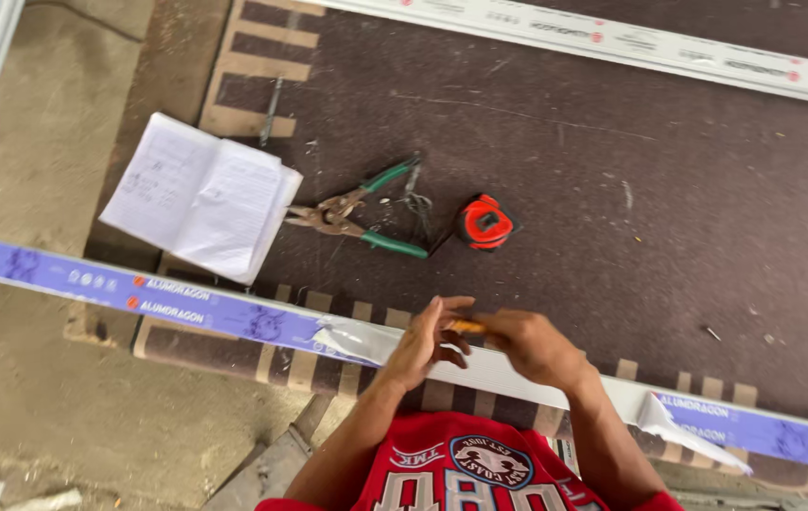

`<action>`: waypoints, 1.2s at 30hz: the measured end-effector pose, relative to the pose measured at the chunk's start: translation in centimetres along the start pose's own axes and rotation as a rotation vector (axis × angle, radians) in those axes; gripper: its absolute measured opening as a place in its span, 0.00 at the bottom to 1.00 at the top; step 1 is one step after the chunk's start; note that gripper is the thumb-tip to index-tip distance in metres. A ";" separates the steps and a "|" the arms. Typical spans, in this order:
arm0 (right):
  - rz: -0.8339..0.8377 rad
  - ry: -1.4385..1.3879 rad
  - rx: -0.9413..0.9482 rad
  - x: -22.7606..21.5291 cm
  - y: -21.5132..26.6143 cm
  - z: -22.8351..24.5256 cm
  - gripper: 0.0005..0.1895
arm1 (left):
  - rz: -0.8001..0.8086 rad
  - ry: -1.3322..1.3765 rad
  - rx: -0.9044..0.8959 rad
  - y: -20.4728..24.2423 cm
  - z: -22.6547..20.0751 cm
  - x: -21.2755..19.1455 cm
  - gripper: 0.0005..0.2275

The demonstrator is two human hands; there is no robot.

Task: The person measures and marks a long aluminum profile using a tape measure and pencil. They then peel off protective film from the profile and handle several packaged aluminum handles, placing them on the workbench.

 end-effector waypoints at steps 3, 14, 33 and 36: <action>0.073 -0.045 0.019 -1.2 0.0 2.1 0.14 | 0.179 -0.370 0.218 0.3 -0.9 -0.8 0.12; -0.254 -0.923 0.011 -4.9 0.7 -2.6 0.14 | -0.085 -0.284 0.479 0.3 -3.4 1.8 0.09; -0.150 -1.073 0.195 0.7 1.0 -3.9 0.07 | 0.298 -0.749 0.192 -0.3 -1.6 6.1 0.17; -0.204 -0.884 0.298 -0.5 2.0 -6.1 0.10 | 0.291 -0.830 0.173 -0.8 -0.5 6.0 0.16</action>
Point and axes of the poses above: each hand's wrist, its own y-axis away from the middle knuckle, its own x-axis out of the palm, z = x × y, the point moved 1 cm from there along -y, towards the middle knuckle, and after that the axes turned 15 degrees about x, right-handed, at the moved point
